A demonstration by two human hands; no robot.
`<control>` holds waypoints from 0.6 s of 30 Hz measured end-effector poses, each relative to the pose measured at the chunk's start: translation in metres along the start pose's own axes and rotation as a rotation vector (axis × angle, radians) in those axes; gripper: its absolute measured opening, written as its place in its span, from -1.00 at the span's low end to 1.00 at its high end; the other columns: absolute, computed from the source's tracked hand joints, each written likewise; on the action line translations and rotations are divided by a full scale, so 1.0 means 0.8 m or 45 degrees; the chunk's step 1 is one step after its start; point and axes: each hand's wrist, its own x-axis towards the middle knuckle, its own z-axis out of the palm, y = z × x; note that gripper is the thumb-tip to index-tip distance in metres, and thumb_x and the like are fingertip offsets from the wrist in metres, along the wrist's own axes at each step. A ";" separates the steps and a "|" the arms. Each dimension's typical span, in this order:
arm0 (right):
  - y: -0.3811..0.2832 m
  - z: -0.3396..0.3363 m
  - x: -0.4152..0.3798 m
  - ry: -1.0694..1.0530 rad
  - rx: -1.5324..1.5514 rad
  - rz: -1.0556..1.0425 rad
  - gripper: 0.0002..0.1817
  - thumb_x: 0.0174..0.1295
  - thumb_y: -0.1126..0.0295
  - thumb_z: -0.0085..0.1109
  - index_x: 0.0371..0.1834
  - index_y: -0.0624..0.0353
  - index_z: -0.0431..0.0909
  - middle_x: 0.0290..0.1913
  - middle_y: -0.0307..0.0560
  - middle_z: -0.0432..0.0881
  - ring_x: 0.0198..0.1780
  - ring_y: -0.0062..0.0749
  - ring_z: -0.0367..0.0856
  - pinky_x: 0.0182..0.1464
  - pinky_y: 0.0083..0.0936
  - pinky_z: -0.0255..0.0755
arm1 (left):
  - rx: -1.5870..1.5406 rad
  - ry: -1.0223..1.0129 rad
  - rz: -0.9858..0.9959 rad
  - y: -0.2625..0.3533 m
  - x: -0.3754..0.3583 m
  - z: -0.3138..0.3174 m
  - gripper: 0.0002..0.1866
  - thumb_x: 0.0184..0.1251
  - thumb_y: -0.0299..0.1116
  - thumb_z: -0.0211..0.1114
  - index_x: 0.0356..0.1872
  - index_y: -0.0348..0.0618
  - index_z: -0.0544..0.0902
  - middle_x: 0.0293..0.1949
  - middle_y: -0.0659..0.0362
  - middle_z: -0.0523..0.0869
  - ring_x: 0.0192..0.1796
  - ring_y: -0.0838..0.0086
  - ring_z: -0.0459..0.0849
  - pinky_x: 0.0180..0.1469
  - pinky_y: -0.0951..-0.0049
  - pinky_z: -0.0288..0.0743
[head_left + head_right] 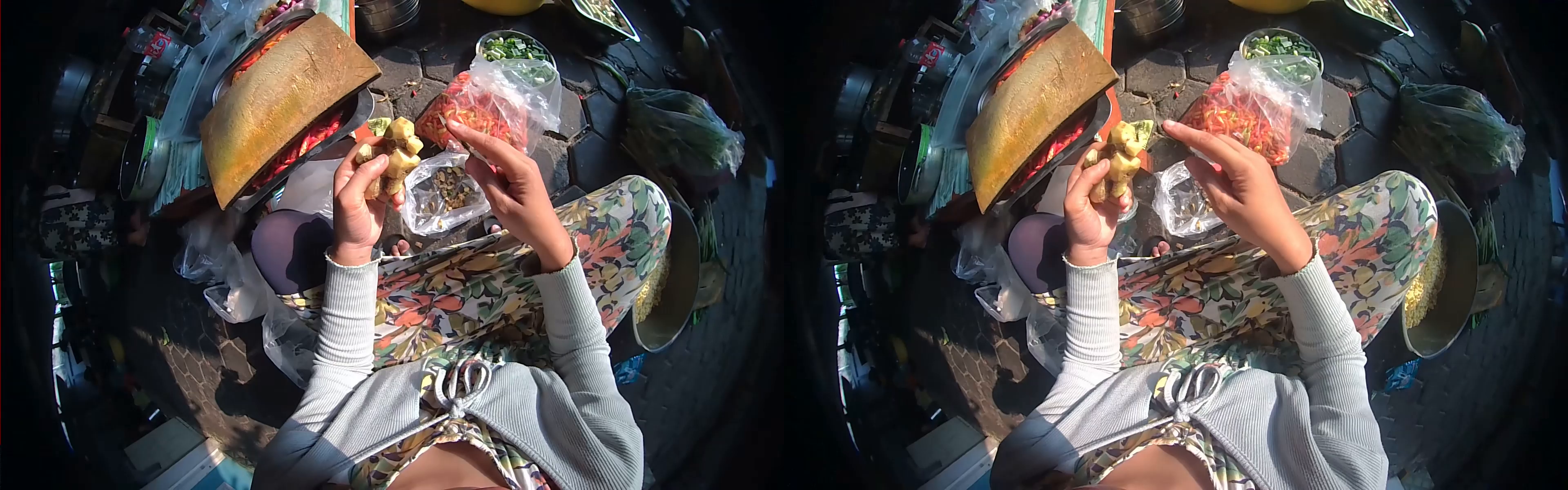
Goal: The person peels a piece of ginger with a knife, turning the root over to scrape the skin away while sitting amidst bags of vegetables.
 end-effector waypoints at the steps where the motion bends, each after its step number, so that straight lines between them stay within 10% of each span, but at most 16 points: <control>1: 0.005 -0.004 0.000 -0.072 -0.139 -0.102 -0.56 0.27 0.53 0.09 0.23 -0.04 0.47 -0.28 -0.27 0.56 -0.32 -0.76 0.34 -0.30 -0.74 0.31 | -0.005 0.003 0.001 -0.001 0.000 0.000 -0.70 0.34 -0.29 0.11 -0.04 -0.27 0.52 -0.37 0.15 0.65 -0.60 0.57 0.53 -0.59 0.62 0.39; 15: 0.031 0.003 0.003 -0.130 0.274 0.178 -0.65 0.20 0.45 0.21 0.08 0.24 0.55 -0.30 -0.34 0.58 -0.45 -0.86 0.40 -0.46 -0.79 0.29 | 0.609 -0.126 -0.030 -0.004 0.002 0.006 -0.55 0.06 -0.57 0.41 -0.02 -0.30 0.43 -0.30 0.13 0.66 -0.48 0.73 0.57 -0.53 0.73 0.41; 18: 0.008 -0.005 0.002 -0.155 0.329 0.466 -0.76 0.22 0.46 0.22 -0.06 0.23 0.61 -0.41 -0.34 0.60 -0.47 -0.87 0.41 -0.46 -0.82 0.27 | 0.368 -0.168 0.081 -0.010 -0.001 0.005 -0.61 0.29 -0.24 0.25 0.01 -0.29 0.45 -0.33 0.13 0.66 -0.52 0.70 0.56 -0.55 0.74 0.37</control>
